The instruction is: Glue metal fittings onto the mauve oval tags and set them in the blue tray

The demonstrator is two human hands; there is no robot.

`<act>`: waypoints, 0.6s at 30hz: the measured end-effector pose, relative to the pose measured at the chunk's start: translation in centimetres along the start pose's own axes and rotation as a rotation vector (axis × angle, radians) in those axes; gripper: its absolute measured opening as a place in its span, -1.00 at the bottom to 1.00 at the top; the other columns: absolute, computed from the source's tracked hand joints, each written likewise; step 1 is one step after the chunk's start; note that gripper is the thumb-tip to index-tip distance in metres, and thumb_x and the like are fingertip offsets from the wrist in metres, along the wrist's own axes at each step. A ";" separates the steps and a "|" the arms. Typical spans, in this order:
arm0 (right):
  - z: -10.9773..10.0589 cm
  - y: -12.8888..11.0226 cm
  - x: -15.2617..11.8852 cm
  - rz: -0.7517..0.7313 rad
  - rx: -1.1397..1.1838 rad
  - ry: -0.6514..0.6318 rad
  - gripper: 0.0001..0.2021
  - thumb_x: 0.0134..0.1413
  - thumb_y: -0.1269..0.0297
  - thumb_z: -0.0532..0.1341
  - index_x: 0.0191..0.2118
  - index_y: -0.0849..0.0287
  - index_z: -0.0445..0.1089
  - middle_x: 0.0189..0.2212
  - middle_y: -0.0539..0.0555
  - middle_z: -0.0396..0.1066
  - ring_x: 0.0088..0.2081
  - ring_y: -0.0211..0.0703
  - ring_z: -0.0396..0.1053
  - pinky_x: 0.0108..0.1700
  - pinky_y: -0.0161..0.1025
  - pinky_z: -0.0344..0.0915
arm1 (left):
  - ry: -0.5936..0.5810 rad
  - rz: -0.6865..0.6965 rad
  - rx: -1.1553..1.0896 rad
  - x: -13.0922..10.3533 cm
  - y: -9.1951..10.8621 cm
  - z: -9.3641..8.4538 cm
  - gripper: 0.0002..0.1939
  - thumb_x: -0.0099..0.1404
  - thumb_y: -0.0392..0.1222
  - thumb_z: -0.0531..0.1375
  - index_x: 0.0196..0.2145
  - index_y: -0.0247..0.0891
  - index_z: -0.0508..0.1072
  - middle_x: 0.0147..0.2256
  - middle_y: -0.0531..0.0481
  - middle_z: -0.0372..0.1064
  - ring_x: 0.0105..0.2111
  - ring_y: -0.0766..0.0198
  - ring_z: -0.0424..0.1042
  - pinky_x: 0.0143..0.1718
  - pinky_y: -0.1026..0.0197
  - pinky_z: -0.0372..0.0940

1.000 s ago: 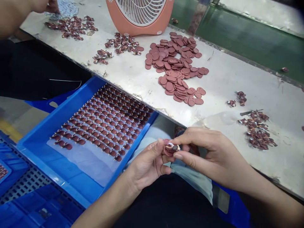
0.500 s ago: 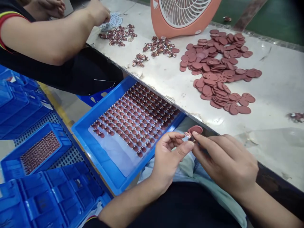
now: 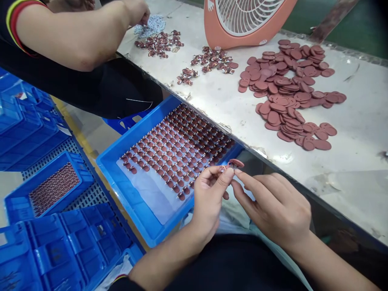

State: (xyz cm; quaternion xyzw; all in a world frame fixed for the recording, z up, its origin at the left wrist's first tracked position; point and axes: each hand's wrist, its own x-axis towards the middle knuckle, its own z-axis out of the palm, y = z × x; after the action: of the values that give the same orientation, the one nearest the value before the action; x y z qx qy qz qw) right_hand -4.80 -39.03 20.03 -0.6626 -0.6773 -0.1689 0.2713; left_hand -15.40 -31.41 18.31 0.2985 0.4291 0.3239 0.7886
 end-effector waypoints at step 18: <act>-2.5 1.7 -5.1 0.025 0.149 -0.034 -0.68 0.03 0.61 0.41 -0.07 0.39 0.45 -0.50 0.03 0.49 -0.46 -0.31 0.33 -0.30 -0.28 0.29 | 0.605 0.116 1.704 7.2 10.2 -26.4 -0.80 0.20 -0.01 0.26 -0.32 -0.12 0.63 -0.17 -0.18 0.59 -0.03 -0.20 0.46 -0.06 -0.07 0.30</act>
State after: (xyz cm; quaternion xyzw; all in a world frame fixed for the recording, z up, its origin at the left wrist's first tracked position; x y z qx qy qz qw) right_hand -2.89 -44.54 18.76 -0.6519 -0.6841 -0.1031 0.3104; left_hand -37.91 -14.56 10.53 0.7043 0.6967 0.0003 0.1363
